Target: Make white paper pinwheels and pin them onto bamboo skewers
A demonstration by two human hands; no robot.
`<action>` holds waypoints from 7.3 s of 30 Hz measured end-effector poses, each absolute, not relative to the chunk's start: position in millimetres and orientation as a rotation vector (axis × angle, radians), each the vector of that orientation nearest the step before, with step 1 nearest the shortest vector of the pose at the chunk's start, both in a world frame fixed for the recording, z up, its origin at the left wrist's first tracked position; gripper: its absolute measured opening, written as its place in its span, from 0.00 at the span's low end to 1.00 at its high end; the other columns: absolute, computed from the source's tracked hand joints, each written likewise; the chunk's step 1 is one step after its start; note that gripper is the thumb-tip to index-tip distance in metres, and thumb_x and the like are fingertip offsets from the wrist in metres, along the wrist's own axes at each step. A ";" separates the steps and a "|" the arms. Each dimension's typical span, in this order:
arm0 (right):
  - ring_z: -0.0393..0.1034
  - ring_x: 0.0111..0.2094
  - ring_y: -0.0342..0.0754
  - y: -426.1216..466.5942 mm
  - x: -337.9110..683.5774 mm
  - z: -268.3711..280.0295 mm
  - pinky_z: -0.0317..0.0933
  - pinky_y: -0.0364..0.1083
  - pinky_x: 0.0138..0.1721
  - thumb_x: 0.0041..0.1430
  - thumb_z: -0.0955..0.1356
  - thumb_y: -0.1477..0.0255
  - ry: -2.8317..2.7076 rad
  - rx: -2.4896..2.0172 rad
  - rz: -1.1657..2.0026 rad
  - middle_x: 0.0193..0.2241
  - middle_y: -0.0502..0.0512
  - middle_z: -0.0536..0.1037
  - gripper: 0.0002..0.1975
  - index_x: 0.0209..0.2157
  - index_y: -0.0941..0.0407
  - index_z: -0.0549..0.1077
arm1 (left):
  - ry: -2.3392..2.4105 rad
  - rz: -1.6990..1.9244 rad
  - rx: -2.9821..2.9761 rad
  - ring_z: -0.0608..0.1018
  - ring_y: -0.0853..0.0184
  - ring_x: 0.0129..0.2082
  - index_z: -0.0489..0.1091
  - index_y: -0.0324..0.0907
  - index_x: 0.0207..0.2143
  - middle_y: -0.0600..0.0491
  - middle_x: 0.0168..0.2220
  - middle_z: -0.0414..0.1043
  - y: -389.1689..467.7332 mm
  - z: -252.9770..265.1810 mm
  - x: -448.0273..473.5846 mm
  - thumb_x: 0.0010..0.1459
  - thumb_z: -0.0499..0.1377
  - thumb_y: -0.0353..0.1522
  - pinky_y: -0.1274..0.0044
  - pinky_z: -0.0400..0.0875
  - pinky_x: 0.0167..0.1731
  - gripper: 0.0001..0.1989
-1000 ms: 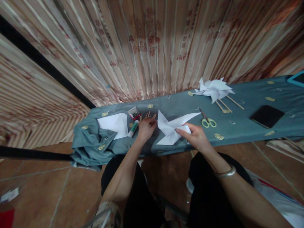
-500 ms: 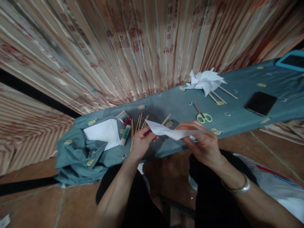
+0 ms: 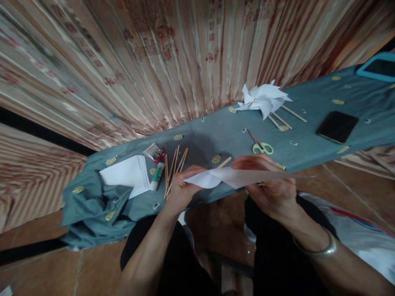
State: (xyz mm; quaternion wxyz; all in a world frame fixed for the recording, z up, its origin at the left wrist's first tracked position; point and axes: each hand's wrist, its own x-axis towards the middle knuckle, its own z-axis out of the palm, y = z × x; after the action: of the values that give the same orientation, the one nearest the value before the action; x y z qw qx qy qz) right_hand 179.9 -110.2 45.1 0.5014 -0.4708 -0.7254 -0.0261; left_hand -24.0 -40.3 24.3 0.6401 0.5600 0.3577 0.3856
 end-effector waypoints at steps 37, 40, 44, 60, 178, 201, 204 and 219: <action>0.77 0.42 0.52 -115.2 179.0 45.8 0.68 0.53 0.43 0.60 0.66 0.80 -1.751 -1.152 0.021 0.37 0.56 0.82 0.12 0.42 0.53 0.77 | 0.841 0.787 1.320 0.75 0.66 0.32 0.81 0.41 0.28 0.49 0.33 0.76 -42.2 25.9 -29.4 0.41 0.71 0.36 0.78 0.69 0.33 0.10; 0.77 0.42 0.52 -115.4 179.1 46.1 0.68 0.53 0.43 0.60 0.67 0.80 -1.753 -1.159 0.020 0.38 0.56 0.82 0.12 0.42 0.53 0.77 | 0.825 0.799 1.315 0.75 0.66 0.32 0.81 0.41 0.28 0.49 0.33 0.76 -42.7 26.5 -29.7 0.42 0.72 0.37 0.77 0.69 0.33 0.11; 0.77 0.42 0.53 -115.4 178.9 46.1 0.69 0.54 0.43 0.60 0.67 0.79 -1.753 -1.169 0.008 0.37 0.56 0.82 0.12 0.43 0.51 0.77 | 0.843 0.776 1.331 0.75 0.64 0.33 0.81 0.41 0.28 0.48 0.34 0.76 -43.4 27.4 -30.0 0.43 0.71 0.39 0.76 0.69 0.33 0.12; 0.76 0.41 0.52 -117.9 177.8 46.2 0.68 0.54 0.42 0.59 0.66 0.80 -1.728 -1.177 0.063 0.38 0.56 0.82 0.13 0.42 0.52 0.77 | 0.837 0.768 1.306 0.76 0.65 0.33 0.81 0.42 0.29 0.50 0.34 0.76 -42.5 23.7 -31.1 0.42 0.71 0.36 0.77 0.70 0.34 0.10; 0.65 0.25 0.45 28.8 170.0 14.3 0.58 0.44 0.28 0.38 0.74 0.61 -2.387 -1.644 1.415 0.19 0.48 0.74 0.12 0.20 0.56 0.77 | 0.996 0.847 0.357 0.72 0.74 0.16 0.75 0.34 0.35 0.54 0.21 0.73 -131.7 -48.5 7.7 0.43 0.72 0.41 0.81 0.63 0.20 0.22; 0.66 0.24 0.46 45.7 160.5 9.1 0.54 0.44 0.26 0.40 0.75 0.67 -2.732 -1.626 1.242 0.21 0.50 0.76 0.07 0.22 0.55 0.78 | 0.996 0.767 0.300 0.70 0.73 0.14 0.74 0.36 0.34 0.56 0.19 0.71 -129.7 -56.6 14.3 0.42 0.70 0.44 0.80 0.60 0.17 0.22; 0.67 0.24 0.47 43.2 158.0 10.9 0.54 0.45 0.27 0.41 0.75 0.69 -2.783 -1.652 1.188 0.22 0.52 0.77 0.06 0.24 0.56 0.79 | 0.983 0.763 0.317 0.68 0.74 0.14 0.74 0.36 0.33 0.57 0.19 0.70 -129.9 -57.4 14.7 0.44 0.69 0.45 0.80 0.58 0.17 0.22; 0.66 0.29 0.47 40.4 158.1 11.1 0.55 0.46 0.33 0.49 0.74 0.74 -2.850 -1.561 1.190 0.25 0.53 0.76 0.03 0.28 0.59 0.79 | 0.940 0.759 0.262 0.68 0.73 0.13 0.73 0.36 0.32 0.57 0.18 0.68 -129.9 -57.7 14.8 0.37 0.70 0.49 0.78 0.58 0.16 0.27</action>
State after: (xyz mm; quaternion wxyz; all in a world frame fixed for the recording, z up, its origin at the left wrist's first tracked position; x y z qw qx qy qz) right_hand 158.1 40.4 11.1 -0.1586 -0.4454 -0.8131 0.3396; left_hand 14.8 -129.9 -57.7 0.8149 0.1230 0.4408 0.3558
